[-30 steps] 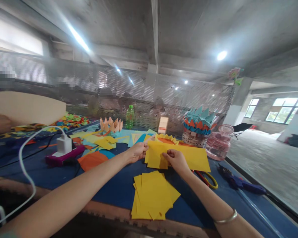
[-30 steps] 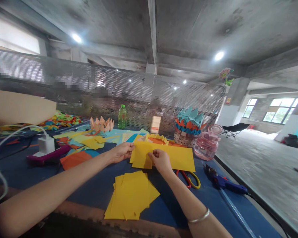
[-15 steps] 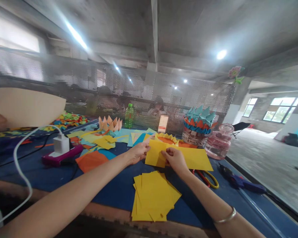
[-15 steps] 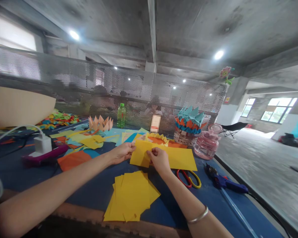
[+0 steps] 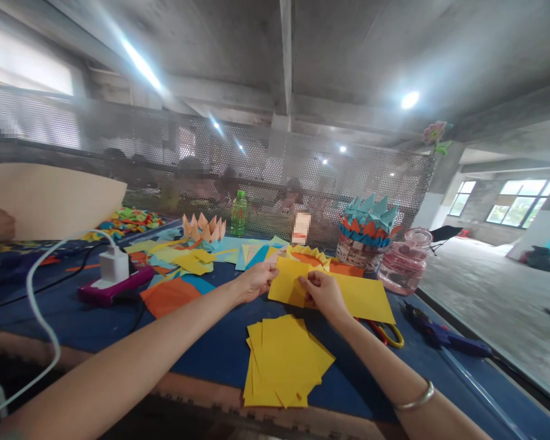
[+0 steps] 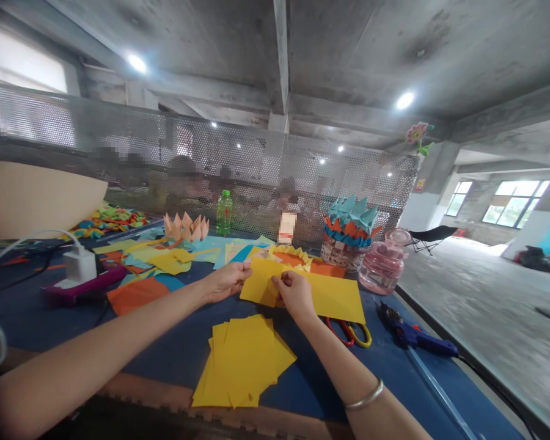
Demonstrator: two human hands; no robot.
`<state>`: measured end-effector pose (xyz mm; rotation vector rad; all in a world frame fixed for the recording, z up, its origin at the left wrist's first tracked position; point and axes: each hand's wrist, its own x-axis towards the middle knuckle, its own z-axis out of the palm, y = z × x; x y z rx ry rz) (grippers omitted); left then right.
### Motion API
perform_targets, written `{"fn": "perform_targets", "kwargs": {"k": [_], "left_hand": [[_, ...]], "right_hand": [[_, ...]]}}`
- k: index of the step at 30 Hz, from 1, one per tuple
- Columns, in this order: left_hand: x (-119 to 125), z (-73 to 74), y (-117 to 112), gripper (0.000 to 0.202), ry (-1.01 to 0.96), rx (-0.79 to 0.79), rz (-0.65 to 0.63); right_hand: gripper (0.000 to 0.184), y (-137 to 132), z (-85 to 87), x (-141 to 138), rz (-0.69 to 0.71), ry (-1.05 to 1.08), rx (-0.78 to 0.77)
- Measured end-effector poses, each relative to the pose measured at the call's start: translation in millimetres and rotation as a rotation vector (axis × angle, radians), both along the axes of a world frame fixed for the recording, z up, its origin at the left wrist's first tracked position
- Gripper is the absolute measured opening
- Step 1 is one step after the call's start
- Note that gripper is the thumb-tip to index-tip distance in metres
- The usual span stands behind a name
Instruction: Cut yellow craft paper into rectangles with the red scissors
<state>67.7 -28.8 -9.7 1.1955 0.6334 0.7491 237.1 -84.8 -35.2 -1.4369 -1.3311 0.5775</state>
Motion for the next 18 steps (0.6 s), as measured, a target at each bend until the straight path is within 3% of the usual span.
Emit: {"fn": "perform_targets", "kwargs": {"k": [7, 12, 18], "left_hand": [[0.6, -5.1, 4.2, 0.022, 0.009, 0.021, -0.013], [1.9, -1.0, 0.1, 0.023, 0.003, 0.015, 0.024], [0.5, 4.5, 5.3, 0.024, -0.065, 0.051, 0.165]], "right_hand": [[0.026, 2.1, -2.0, -0.9, 0.013, 0.026, 0.001], [0.027, -0.6, 0.6, -3.3, 0.031, 0.078, -0.025], [0.031, -6.2, 8.2, 0.8, -0.100, -0.014, 0.045]]}}
